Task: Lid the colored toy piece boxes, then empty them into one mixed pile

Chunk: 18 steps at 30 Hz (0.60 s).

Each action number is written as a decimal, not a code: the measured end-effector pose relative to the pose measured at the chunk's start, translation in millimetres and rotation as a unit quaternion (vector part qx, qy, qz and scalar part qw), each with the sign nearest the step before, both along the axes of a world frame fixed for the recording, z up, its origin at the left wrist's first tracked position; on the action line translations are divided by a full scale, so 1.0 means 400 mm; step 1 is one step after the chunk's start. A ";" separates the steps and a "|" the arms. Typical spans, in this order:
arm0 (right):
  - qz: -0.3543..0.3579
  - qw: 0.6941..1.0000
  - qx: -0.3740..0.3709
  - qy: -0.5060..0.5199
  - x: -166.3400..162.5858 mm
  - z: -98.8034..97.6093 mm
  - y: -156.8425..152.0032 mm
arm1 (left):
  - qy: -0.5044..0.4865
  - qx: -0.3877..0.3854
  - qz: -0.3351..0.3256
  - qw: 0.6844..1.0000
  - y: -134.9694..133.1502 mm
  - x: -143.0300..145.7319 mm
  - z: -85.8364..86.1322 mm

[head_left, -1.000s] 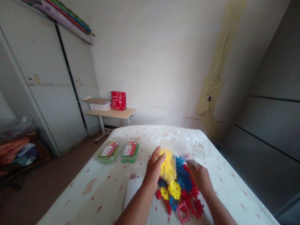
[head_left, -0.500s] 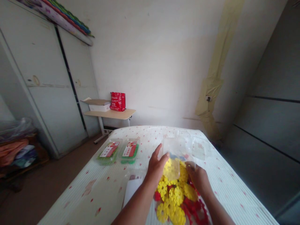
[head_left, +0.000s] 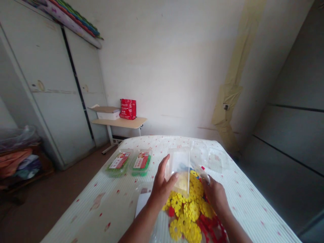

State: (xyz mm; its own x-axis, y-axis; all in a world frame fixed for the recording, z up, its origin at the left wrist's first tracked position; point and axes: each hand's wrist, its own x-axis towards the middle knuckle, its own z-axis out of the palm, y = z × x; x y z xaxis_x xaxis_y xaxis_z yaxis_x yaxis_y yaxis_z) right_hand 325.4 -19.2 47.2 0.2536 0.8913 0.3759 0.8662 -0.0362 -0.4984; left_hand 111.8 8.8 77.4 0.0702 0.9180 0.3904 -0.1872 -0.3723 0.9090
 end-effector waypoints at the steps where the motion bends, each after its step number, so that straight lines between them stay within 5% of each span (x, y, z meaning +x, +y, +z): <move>1: -0.004 1.000 0.006 0.005 0.000 0.000 0.000 | -0.036 -0.023 -0.005 0.999 0.000 -0.004 -0.002; 6: -0.007 0.996 0.055 0.068 0.011 0.004 0.002 | -0.245 -0.173 -0.047 0.953 -0.009 -0.072 0.006; 11: 0.037 0.980 0.089 0.173 -0.021 0.050 -0.025 | -0.308 -0.196 -0.017 0.931 -0.021 -0.212 0.010; 18: 0.179 0.855 0.019 0.486 -0.228 0.068 -0.097 | -0.336 -0.153 0.074 0.926 -0.037 -0.377 -0.011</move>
